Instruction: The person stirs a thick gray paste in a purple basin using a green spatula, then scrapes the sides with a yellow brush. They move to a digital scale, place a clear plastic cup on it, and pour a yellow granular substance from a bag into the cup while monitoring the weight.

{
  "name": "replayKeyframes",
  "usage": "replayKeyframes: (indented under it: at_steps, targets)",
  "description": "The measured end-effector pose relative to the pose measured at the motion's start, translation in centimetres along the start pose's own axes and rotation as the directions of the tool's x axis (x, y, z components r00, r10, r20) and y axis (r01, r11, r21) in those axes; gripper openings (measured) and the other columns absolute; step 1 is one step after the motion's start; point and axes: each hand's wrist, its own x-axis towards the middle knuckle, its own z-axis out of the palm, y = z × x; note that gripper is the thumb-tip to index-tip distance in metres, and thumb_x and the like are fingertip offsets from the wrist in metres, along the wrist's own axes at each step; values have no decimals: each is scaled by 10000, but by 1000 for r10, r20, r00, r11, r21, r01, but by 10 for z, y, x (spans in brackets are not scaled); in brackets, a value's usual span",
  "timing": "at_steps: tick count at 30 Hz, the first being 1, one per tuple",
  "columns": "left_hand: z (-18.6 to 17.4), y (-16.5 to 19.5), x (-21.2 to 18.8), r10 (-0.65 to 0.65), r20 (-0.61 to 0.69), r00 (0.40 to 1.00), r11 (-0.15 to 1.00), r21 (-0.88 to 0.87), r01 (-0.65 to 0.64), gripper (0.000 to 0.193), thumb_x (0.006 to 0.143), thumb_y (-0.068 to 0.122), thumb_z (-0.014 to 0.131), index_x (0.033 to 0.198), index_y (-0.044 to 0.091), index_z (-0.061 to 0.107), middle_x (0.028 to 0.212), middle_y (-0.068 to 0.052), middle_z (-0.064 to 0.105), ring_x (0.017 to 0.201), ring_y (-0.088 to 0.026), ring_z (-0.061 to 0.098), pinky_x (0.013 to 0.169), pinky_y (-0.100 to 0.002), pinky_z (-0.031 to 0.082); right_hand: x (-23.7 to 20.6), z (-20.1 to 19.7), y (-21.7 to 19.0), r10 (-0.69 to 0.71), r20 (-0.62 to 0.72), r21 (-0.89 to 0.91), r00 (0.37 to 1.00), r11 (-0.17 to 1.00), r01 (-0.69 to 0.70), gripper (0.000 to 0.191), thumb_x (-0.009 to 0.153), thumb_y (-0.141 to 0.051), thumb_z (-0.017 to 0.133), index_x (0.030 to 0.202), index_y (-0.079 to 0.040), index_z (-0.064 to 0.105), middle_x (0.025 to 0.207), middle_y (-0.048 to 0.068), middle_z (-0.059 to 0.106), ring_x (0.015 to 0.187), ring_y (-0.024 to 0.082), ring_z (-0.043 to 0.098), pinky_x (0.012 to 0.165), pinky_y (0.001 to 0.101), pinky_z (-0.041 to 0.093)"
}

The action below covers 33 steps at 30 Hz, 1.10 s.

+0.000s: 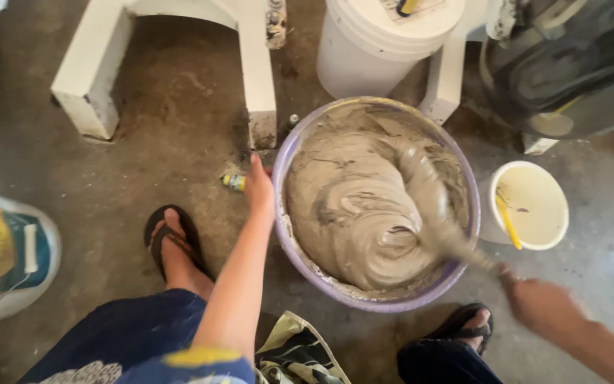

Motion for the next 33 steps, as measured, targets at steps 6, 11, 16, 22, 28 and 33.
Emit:
replayKeyframes:
  at_steps: [6,11,16,22,28,33]
  targets:
    - [18,-10,6,-145,-12,989,977,-158,141,762,953,752,424,791,39,637,747,-41,596,721,-204,537,681,-362,441,-26,81,-109,-341,-467,566,816,593,573,184,920,-253,722,1049,-122,728,577,69,698,588,252,661,849,484,246]
    - [-22,-51,-20,-80,-35,996,790,-611,42,601,1028,700,534,893,115,538,820,3,469,758,-173,443,671,-344,386,-18,7,-223,-418,361,896,833,-91,-434,260,943,-242,644,1158,-112,712,529,31,453,367,160,386,358,314,296]
    - [-50,-89,-96,-326,-193,926,744,-657,125,668,1014,645,510,1035,-19,582,1017,-147,641,944,-271,587,891,-419,494,-2,-86,-290,-530,333,693,780,-423,-584,296,988,-300,537,1153,-85,655,525,8,422,353,111,319,313,285,245]
    - [-17,-108,-209,-604,143,784,412,-786,461,804,922,684,399,1493,126,488,1469,-84,569,1318,-300,533,1127,-445,386,65,-103,-290,-583,127,455,803,-685,-569,249,1023,-365,521,938,-136,570,510,-52,391,358,77,318,313,260,258]
    - [-48,-61,-129,-487,276,829,531,-660,531,944,907,818,303,1453,69,482,1452,-103,579,1310,-292,549,1118,-433,385,74,-67,-136,164,343,888,925,-377,-262,317,890,-327,633,1198,-251,648,842,-35,756,729,137,717,606,294,536]
    - [-18,8,1,-94,64,993,975,-197,105,819,998,809,390,834,58,671,793,-109,640,734,-256,584,699,-420,455,27,-46,-8,76,-331,275,941,961,19,406,922,-227,589,1310,-113,632,915,234,728,843,428,719,732,546,564]
